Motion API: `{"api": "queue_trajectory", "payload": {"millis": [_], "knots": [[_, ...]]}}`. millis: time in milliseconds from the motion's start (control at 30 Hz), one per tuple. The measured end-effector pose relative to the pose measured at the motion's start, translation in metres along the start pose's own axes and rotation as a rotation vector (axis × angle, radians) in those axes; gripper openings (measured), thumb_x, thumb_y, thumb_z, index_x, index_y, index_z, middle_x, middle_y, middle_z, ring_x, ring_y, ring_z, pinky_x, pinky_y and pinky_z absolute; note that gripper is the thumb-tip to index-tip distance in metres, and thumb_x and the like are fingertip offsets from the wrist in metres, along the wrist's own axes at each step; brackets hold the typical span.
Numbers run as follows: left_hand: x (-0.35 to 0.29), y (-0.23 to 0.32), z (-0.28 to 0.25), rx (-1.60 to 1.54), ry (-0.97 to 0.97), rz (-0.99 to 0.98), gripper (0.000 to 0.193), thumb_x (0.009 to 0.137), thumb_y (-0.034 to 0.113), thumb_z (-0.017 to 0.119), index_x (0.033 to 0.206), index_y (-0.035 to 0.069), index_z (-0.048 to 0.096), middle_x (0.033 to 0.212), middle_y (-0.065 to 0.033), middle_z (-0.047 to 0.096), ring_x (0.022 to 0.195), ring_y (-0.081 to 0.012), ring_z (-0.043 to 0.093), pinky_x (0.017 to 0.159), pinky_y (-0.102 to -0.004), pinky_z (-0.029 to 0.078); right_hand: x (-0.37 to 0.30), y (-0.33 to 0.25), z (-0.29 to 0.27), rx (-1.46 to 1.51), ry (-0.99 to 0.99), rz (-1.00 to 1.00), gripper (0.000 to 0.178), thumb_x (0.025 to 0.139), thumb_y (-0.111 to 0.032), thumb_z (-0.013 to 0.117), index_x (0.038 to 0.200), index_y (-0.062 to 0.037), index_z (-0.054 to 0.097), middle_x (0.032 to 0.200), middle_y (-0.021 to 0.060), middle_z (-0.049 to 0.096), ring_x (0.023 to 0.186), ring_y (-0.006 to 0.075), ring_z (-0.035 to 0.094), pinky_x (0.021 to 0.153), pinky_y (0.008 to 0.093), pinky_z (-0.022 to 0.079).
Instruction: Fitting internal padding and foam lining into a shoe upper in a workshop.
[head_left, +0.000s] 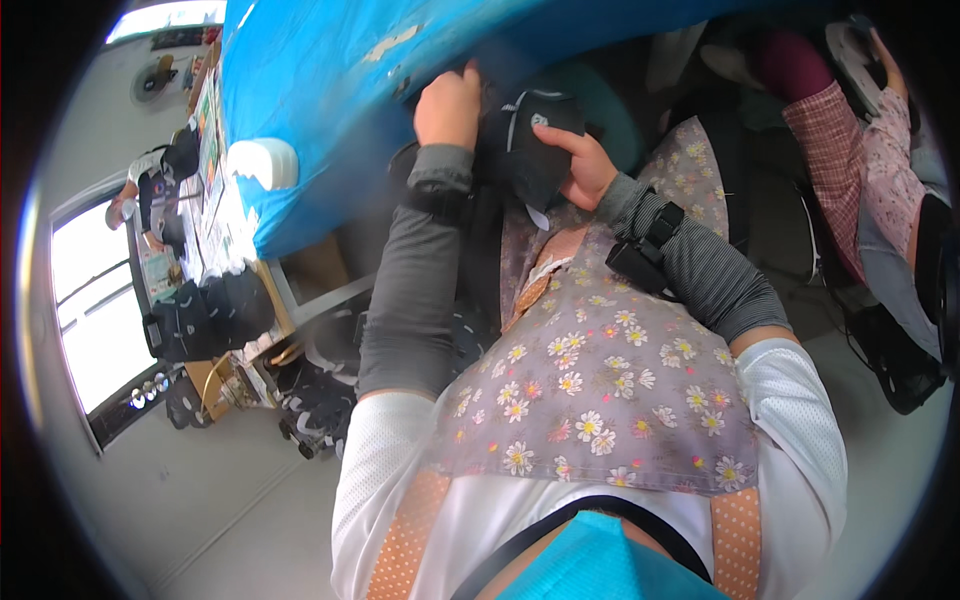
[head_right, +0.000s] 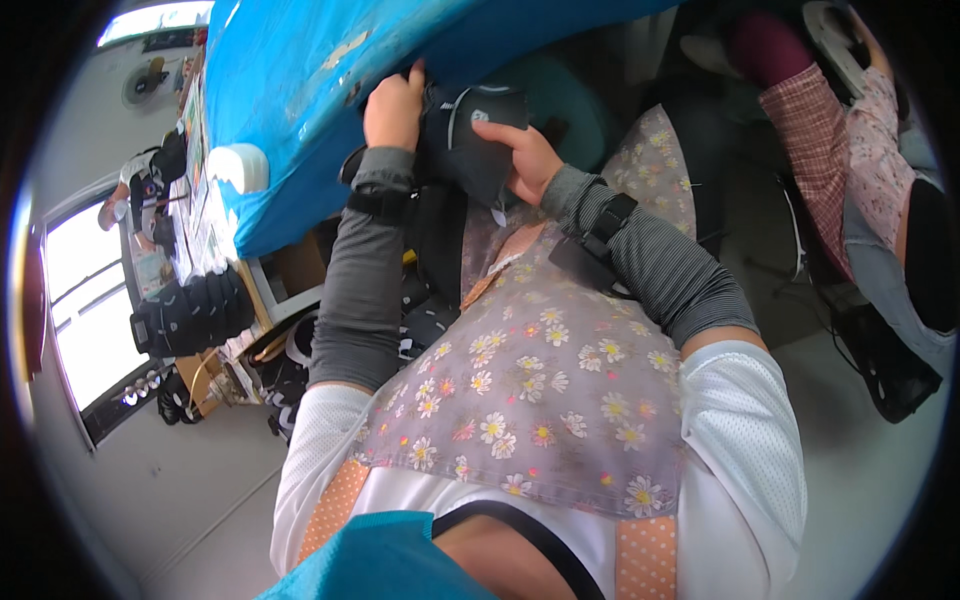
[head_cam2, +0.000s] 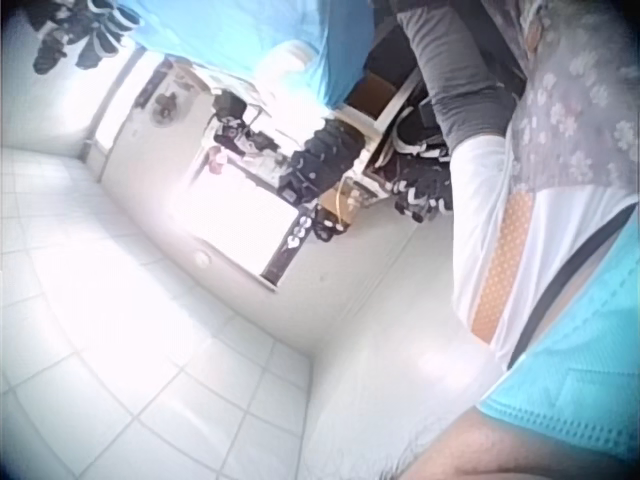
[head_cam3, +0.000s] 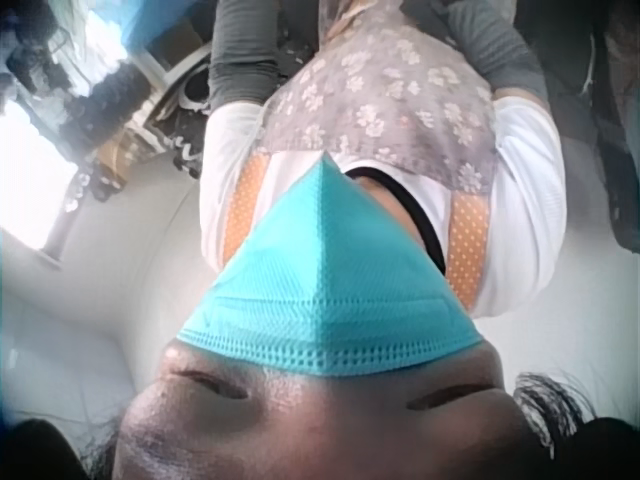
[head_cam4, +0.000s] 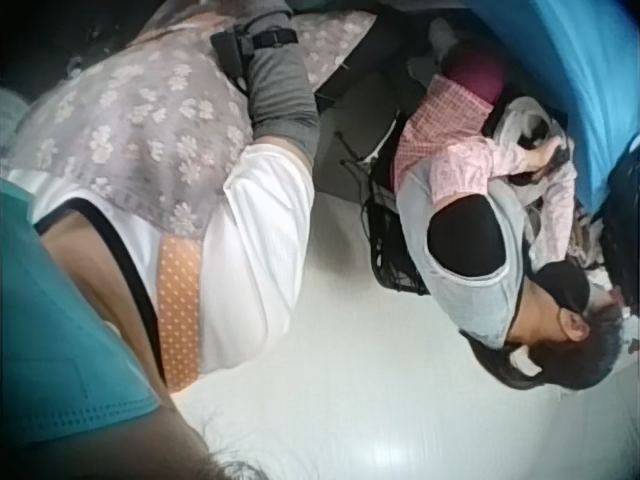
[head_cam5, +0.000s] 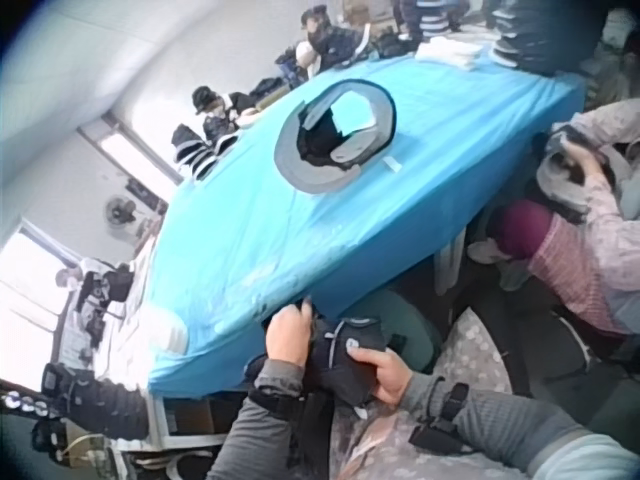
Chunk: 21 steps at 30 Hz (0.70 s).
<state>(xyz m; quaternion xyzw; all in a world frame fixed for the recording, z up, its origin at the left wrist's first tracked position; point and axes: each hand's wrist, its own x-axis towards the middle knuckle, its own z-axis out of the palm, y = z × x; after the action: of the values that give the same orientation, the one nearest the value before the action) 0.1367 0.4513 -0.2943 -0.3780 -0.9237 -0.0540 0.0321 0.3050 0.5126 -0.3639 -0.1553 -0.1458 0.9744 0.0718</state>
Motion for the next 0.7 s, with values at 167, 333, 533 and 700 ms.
{"api": "queue_trajectory", "payload": {"millis": [167, 333, 533, 700], "knots": [[0.003, 0.013, -0.015, 0.02, -0.044, -0.167, 0.051, 0.093, 0.044, 0.047, 0.079, 0.001, 0.068, 0.084, -0.0234, 0.066, 0.082, -0.0411, 0.064, 0.073, -0.0486, 0.05, 0.004, -0.004, -0.006, 0.207, -0.019, 0.113, 0.024, 0.089, -0.011, 0.061, 0.11, 0.001, 0.062, 0.103, 0.013, 0.067, 0.091, 0.0232, 0.067, 0.086, 0.0364, 0.054], [0.009, -0.013, 0.008, -0.082, -0.097, -0.156, 0.052, 0.093, 0.044, 0.047, 0.08, -0.003, 0.067, 0.085, -0.0261, 0.065, 0.084, -0.0435, 0.062, 0.076, -0.0478, 0.049, 0.007, -0.005, 0.001, 0.101, -0.021, 0.05, 0.026, 0.091, -0.012, 0.059, 0.114, 0.0009, 0.06, 0.109, 0.012, 0.066, 0.097, 0.023, 0.066, 0.089, 0.0361, 0.053], [0.02, -0.015, 0.02, -0.174, -0.089, -0.092, 0.057, 0.096, 0.044, 0.044, 0.076, -0.006, 0.064, 0.08, -0.0284, 0.061, 0.081, -0.0455, 0.059, 0.074, -0.0503, 0.046, 0.008, -0.003, 0.006, 0.046, -0.009, -0.012, 0.027, 0.088, -0.014, 0.063, 0.111, 0.001, 0.062, 0.105, 0.0115, 0.067, 0.091, 0.0208, 0.067, 0.084, 0.0345, 0.055], [0.008, -0.018, 0.024, -0.165, -0.015, -0.057, 0.057, 0.095, 0.046, 0.044, 0.081, -0.004, 0.065, 0.086, -0.0281, 0.063, 0.088, -0.0462, 0.059, 0.079, -0.0501, 0.046, 0.006, 0.0, -0.002, 0.058, -0.037, -0.013, 0.028, 0.089, -0.014, 0.064, 0.112, 0.0005, 0.061, 0.105, 0.0105, 0.067, 0.093, 0.0207, 0.067, 0.085, 0.0349, 0.055]]}}
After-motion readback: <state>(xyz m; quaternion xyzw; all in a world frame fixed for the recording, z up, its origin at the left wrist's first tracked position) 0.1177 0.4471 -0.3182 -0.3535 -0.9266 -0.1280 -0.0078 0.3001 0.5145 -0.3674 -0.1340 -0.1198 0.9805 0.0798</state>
